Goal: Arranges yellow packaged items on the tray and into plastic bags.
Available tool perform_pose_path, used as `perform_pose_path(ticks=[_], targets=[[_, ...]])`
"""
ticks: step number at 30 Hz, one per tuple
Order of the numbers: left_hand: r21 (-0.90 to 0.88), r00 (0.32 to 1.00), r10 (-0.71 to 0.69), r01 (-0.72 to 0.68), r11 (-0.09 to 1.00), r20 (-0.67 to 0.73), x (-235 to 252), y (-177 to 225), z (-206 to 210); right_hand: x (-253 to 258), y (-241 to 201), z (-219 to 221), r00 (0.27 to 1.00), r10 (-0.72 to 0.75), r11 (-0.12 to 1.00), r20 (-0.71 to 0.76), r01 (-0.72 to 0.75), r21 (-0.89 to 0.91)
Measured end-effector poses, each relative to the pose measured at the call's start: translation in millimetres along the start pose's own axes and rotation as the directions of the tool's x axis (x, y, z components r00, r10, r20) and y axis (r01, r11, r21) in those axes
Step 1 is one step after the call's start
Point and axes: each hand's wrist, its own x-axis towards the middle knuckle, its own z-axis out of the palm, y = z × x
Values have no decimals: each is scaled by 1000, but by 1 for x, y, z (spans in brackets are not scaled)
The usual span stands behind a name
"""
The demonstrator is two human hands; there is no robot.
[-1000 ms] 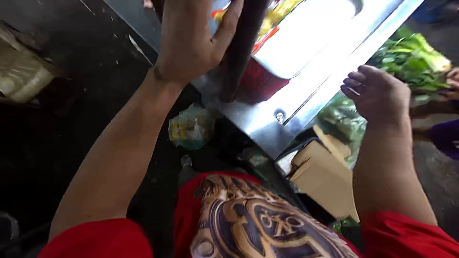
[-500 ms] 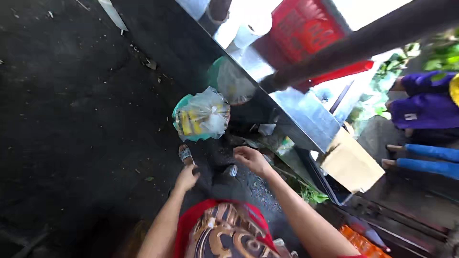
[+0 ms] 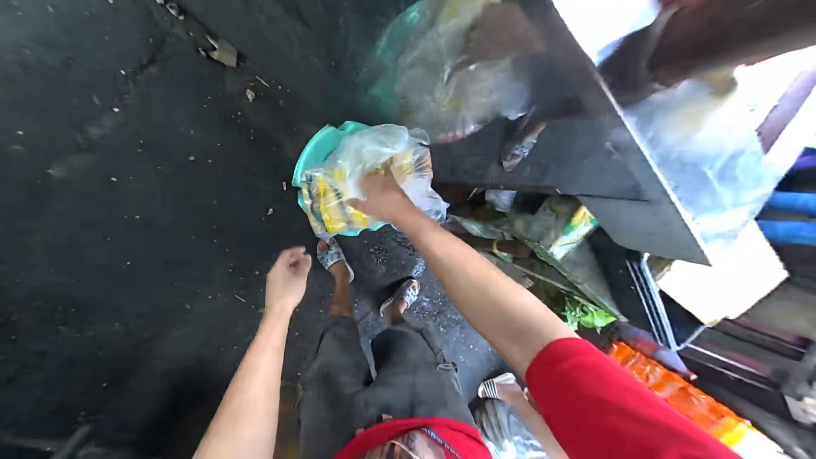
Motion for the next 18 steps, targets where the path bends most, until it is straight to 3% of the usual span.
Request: perform_pose_path(ticks=[3, 5, 10, 12, 15, 18], targets=[[-84, 983, 181, -183, 979, -29, 4, 58, 19, -16, 9, 16, 993, -112, 988, 26, 114, -102], [-33, 938, 345, -345, 938, 14, 15, 92, 38, -20, 15, 10, 991, -122, 986, 56, 128, -106], [227, 762, 632, -646, 729, 141, 73, 142, 73, -27, 37, -12, 999, 28, 989, -17, -25, 147], [398, 750, 608, -657, 641, 260, 88, 153, 75, -26, 48, -17, 996, 84, 979, -38, -76, 188], [583, 819, 444, -572, 577, 364, 94, 162, 70, -26, 53, -17, 968, 217, 947, -126, -177, 268], [682, 870, 324, -493, 540, 373, 92, 158, 62, -21, 50, -19, 874, 422, 873, -242, -319, 369]])
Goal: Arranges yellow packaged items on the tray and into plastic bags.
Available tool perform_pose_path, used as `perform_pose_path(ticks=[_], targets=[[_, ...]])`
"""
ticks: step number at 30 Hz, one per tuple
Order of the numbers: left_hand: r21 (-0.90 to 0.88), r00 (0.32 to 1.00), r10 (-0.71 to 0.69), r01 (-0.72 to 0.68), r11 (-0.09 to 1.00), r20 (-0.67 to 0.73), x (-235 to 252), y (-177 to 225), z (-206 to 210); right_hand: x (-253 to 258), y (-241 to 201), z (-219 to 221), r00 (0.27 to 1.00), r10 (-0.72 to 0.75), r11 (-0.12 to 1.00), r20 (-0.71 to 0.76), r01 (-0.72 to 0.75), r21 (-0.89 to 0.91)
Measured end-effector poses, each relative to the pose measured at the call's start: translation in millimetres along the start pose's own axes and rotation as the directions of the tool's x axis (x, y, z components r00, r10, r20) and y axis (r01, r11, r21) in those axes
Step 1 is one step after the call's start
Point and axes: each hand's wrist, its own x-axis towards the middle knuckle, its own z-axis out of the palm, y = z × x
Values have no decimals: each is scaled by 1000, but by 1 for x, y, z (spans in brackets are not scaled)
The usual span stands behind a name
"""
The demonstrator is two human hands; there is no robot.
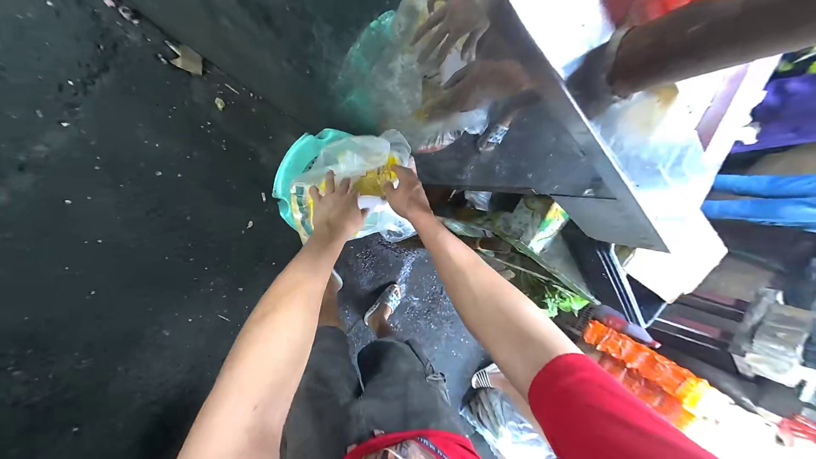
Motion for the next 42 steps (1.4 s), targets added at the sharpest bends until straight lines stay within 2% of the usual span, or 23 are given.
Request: perform_pose_path(ticks=[2, 4, 6, 9, 11, 13, 15, 17, 19, 21, 23, 25, 30, 32, 34, 36, 38, 39, 40, 41, 42], targets=[[17, 999, -17, 18, 1000, -40, -2, -8, 4, 7, 0, 3, 984, 129, 991, -121, -126, 34], [3, 994, -30, 30, 1000, -101, -5, -17, 9, 12, 3, 6, 938, 290, 957, -191, -279, 80], [-11, 990, -51, 50, 999, -129, -8, -22, 11, 16, 6, 6, 876, 450, 886, -176, -412, 213], [-8, 990, -97, 97, 995, -105, -13, -22, 8, 33, 27, 12, 808, 584, 733, -81, -482, 480], [3, 989, -119, 120, 993, -93, -18, -23, 5, 41, 47, 21, 832, 555, 669, -16, -435, 603], [-49, 986, -100, 94, 994, -132, -22, -26, 0, 46, 59, 25, 889, 457, 731, -7, -371, 572], [-153, 952, 6, -55, 987, -305, -21, -26, -3, 45, 57, 20, 910, 413, 811, -23, -356, 464], [-221, 875, 136, -263, 939, -464, -13, -18, -5, 38, 45, 18, 919, 392, 856, -48, -345, 385], [-271, 845, 208, -376, 886, -492, 1, -7, -9, 25, 24, 15, 935, 348, 879, -60, -303, 368], [-306, 877, 220, -369, 878, -427, 18, -3, -9, 10, 1, 17, 953, 296, 901, -59, -258, 348], [-329, 943, 127, -231, 916, -309, 33, -9, -12, 1, -14, 23, 971, 229, 926, -65, -197, 320], [-337, 969, -19, -67, 939, -246, 40, -18, -17, 1, -23, 29, 979, 198, 932, -48, -173, 319], [-371, 971, -233, 197, 907, -55, 44, -15, -40, 13, -23, 15, 965, 261, 935, -25, -246, 253], [-316, 965, -261, 258, 913, 35, 49, -5, -51, 11, -18, 6, 962, 271, 931, -12, -259, 255], [-274, 967, -223, 248, 929, 120, 56, 8, -58, 9, -6, 5, 971, 239, 910, -18, -217, 354], [-265, 976, -159, 193, 945, 147, 65, 18, -51, 7, 10, 13, 977, 215, 807, -16, -168, 565], [-264, 972, -178, 214, 940, 155, 73, 25, -44, 9, 25, 25, 972, 223, 549, 76, -190, 814], [-270, 964, -212, 249, 930, 158, 75, 27, -41, 11, 31, 28, 963, 226, 418, 144, -230, 879], [-276, 956, -247, 282, 919, 156, 75, 29, -38, 13, 35, 29, 952, 236, 356, 195, -271, 894], [-282, 949, -278, 310, 908, 149, 76, 31, -35, 17, 38, 27, 942, 258, 382, 215, -304, 873], [-287, 942, -306, 334, 898, 140, 76, 34, -32, 20, 36, 24, 934, 301, 466, 191, -319, 825]])
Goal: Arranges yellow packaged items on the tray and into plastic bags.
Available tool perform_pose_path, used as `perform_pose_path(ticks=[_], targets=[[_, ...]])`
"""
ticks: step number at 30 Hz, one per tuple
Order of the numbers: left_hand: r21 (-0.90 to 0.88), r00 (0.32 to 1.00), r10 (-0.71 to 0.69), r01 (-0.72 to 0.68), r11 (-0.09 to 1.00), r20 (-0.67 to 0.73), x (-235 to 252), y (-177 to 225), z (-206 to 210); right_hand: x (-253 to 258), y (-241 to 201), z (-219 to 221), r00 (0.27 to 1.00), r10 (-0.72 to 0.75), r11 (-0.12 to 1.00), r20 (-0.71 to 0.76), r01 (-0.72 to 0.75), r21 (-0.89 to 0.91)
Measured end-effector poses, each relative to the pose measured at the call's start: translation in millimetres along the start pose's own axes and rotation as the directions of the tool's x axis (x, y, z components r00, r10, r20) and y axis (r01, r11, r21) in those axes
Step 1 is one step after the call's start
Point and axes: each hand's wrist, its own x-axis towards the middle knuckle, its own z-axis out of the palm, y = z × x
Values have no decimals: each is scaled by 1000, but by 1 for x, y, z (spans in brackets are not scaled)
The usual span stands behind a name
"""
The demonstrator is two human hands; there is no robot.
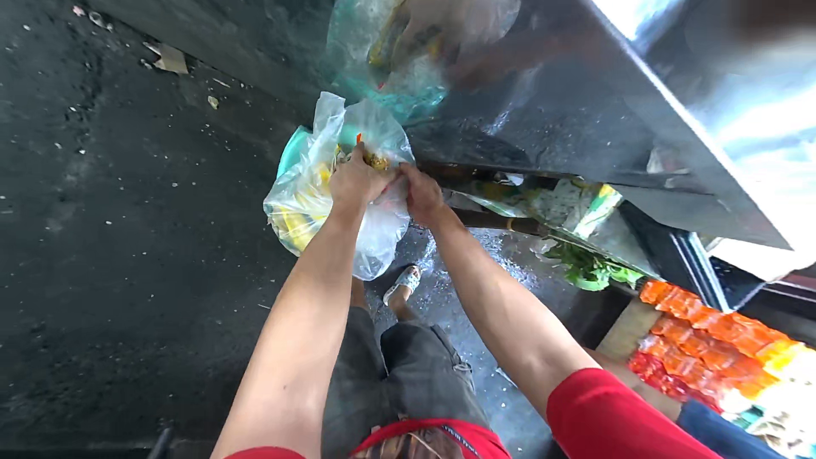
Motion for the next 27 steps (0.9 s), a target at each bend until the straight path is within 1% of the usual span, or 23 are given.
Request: perform_pose_path(ticks=[2, 3, 4, 5, 6, 7, 8, 9, 10, 11, 13, 14, 15, 17, 19, 22, 24, 26, 27], targets=[[-6, 999, -19, 19, 1000, -37, 2, 6, 3, 0, -16, 6, 980, -87, 973, -177, 46, -224], [-10, 999, -18, 17, 1000, -36, 5, 8, 2, -4, -25, 11, 955, -155, 961, -251, 87, -262], [-15, 1000, -11, 10, 1000, -29, 8, 11, 2, -8, -31, 15, 922, -242, 955, -301, 172, -242], [-9, 1000, 0, 0, 1000, -24, 11, 13, 0, -10, -35, 19, 882, -342, 938, -324, 300, -175], [12, 1000, 11, -11, 1000, -15, 12, 14, -3, -14, -38, 23, 851, -420, 904, -315, 425, -55], [44, 1000, 14, -13, 999, -12, 14, 14, -5, -18, -40, 28, 833, -462, 860, -303, 504, 76], [75, 1000, 12, -11, 997, -5, 15, 14, -7, -21, -39, 31, 832, -474, 824, -289, 535, 188], [108, 1000, 11, -12, 994, 7, 15, 13, -9, -23, -36, 33, 841, -464, 811, -277, 529, 249], [142, 1000, 27, -28, 990, 7, 16, 11, -9, -24, -32, 32, 860, -438, 828, -263, 500, 254], [173, 998, 61, -59, 983, -5, 17, 9, -8, -24, -27, 29, 880, -405, 869, -248, 455, 194], [170, 991, 127, -117, 979, -50, 19, -1, -6, -23, -21, 20, 930, -290, 957, -226, 288, -41], [148, 986, 152, -141, 979, -68, 18, -7, -6, -21, -17, 16, 944, -239, 969, -228, 218, -116], [119, 981, 179, -170, 978, -70, 13, -13, -6, -20, -13, 13, 948, -206, 975, -241, 178, -133], [48, 970, 226, -222, 974, -85, 2, -23, -8, -23, -11, 11, 953, -186, 982, -241, 169, -89], [-23, 960, 247, -252, 967, -130, -13, -27, -10, -29, -12, 14, 955, -183, 983, -233, 170, -75], [-118, 926, 272, -310, 943, -260, -32, -26, -20, -33, -9, 14, 945, -188, 974, -268, 145, -172], [-159, 885, 297, -371, 915, -359, -47, -26, -38, -33, -5, 8, 950, -172, 967, -261, 112, -229], [-165, 862, 283, -380, 910, -420, -70, -26, -66, -35, -3, 4, 965, -157, 950, -210, 90, -299], [-180, 853, 268, -380, 907, -448, -82, -31, -78, -37, -3, 2, 976, -149, 936, -160, 87, -340]])
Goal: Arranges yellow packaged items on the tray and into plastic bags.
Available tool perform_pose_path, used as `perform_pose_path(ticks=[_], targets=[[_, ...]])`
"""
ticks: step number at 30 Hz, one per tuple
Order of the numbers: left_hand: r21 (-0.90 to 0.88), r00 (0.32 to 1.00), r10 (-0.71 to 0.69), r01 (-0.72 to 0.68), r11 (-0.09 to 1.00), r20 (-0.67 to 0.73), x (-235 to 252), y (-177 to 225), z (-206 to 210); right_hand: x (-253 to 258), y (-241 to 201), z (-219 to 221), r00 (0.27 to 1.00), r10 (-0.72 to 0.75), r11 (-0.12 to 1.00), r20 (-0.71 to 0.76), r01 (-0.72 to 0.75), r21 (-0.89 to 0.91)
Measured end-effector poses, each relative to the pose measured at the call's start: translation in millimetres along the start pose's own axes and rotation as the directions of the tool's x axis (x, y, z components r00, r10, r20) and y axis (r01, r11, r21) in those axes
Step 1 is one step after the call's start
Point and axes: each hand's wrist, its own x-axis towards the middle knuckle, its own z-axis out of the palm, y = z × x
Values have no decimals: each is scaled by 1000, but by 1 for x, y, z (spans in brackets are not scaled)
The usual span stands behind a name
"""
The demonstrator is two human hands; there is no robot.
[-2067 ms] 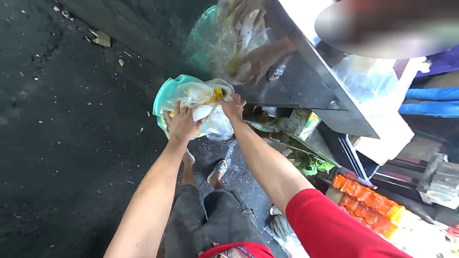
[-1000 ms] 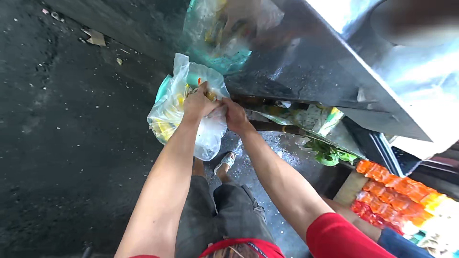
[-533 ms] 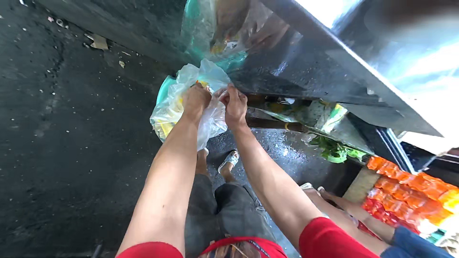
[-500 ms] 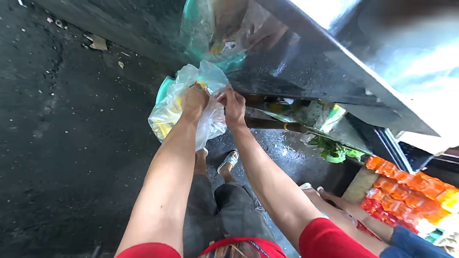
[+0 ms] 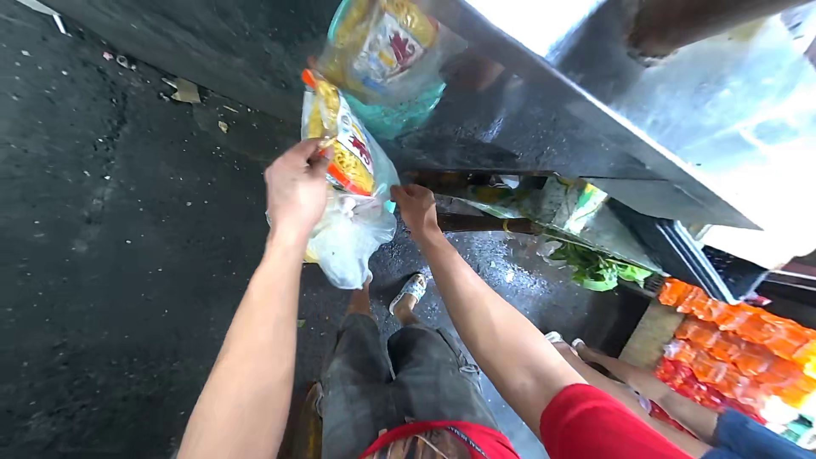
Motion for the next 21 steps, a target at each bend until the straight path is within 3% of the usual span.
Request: perform_pose_path(ticks=[4, 7, 10, 12, 14, 18, 21], targets=[[-229, 989, -115, 91, 969, -94, -61, -13, -43, -10, -15, 2, 990, -71, 987, 122, 87, -137], [-438, 951, -245, 143, 888, -187, -119, -26, -41, -21, -33, 10, 992, -124, 984, 0, 123, -126], [-748, 868, -427, 105, 656, -252, -151, -41, -14, -33, -35, 23, 958, -121, 946, -259, 190, 261], [-873, 779, -581, 92, 479, -237, -149, -49, -1, -46, -43, 27, 965, 23, 771, -262, 150, 619], [-919, 729, -651, 78, 386, -211, -140, -51, -1, -56, -52, 23, 975, 130, 624, -183, 63, 779], [-955, 776, -609, 29, 294, -163, -145, -30, -21, -41, -35, 16, 952, 272, 608, -143, -54, 792], [-933, 865, -455, -38, 359, -210, -179, -3, -48, -15, -22, 20, 911, 376, 617, -167, -112, 779]])
